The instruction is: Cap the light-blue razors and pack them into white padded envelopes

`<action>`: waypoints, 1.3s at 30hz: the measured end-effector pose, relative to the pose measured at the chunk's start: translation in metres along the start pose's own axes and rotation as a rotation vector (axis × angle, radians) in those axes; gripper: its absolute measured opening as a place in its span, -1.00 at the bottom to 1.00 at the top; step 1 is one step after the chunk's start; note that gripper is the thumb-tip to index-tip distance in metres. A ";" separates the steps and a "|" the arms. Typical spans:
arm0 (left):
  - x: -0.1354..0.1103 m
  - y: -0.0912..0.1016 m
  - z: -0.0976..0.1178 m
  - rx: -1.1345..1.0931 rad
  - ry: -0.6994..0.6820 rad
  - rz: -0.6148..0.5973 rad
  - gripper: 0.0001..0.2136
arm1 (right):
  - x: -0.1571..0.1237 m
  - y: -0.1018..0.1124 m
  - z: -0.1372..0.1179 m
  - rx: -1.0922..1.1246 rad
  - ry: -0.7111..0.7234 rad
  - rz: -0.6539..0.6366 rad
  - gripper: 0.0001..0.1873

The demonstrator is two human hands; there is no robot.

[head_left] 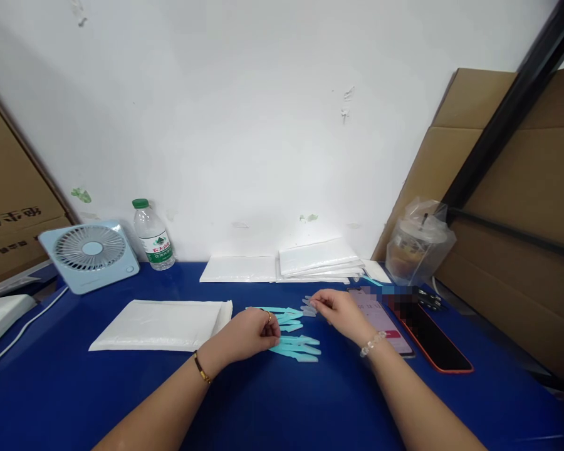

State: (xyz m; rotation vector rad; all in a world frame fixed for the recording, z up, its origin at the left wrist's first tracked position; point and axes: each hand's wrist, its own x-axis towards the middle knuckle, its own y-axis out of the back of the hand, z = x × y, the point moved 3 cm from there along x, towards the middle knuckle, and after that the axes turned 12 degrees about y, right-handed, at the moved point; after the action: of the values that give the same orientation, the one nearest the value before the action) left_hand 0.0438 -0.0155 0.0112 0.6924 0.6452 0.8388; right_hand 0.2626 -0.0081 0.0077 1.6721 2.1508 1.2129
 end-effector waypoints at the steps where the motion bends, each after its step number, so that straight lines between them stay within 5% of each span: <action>1: 0.000 -0.001 0.001 0.056 -0.007 0.024 -0.81 | 0.000 0.001 0.001 -0.087 0.033 0.006 -0.80; 7: 0.005 -0.002 0.005 0.327 -0.059 0.268 -0.84 | 0.002 -0.012 0.004 -0.294 0.088 -0.128 -0.91; 13: 0.009 -0.002 0.003 0.418 0.002 0.279 -0.90 | 0.001 -0.008 0.008 -0.447 0.029 -0.125 -0.91; 23: 0.012 0.000 -0.001 0.380 -0.033 0.350 -0.76 | -0.003 0.005 -0.001 0.072 0.023 -0.085 -0.78; 34: 0.009 0.005 -0.001 0.166 -0.054 0.323 -0.75 | -0.001 -0.002 -0.013 0.048 0.111 -0.102 -0.75; 39: 0.005 0.000 0.004 0.111 -0.060 0.226 -0.75 | -0.005 -0.012 -0.019 0.142 0.103 -0.210 -0.75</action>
State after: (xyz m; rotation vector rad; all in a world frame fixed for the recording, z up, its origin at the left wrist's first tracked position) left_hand 0.0498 -0.0124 0.0123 0.8994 0.5695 0.9916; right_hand 0.2450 -0.0218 0.0105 1.4152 2.4544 1.1346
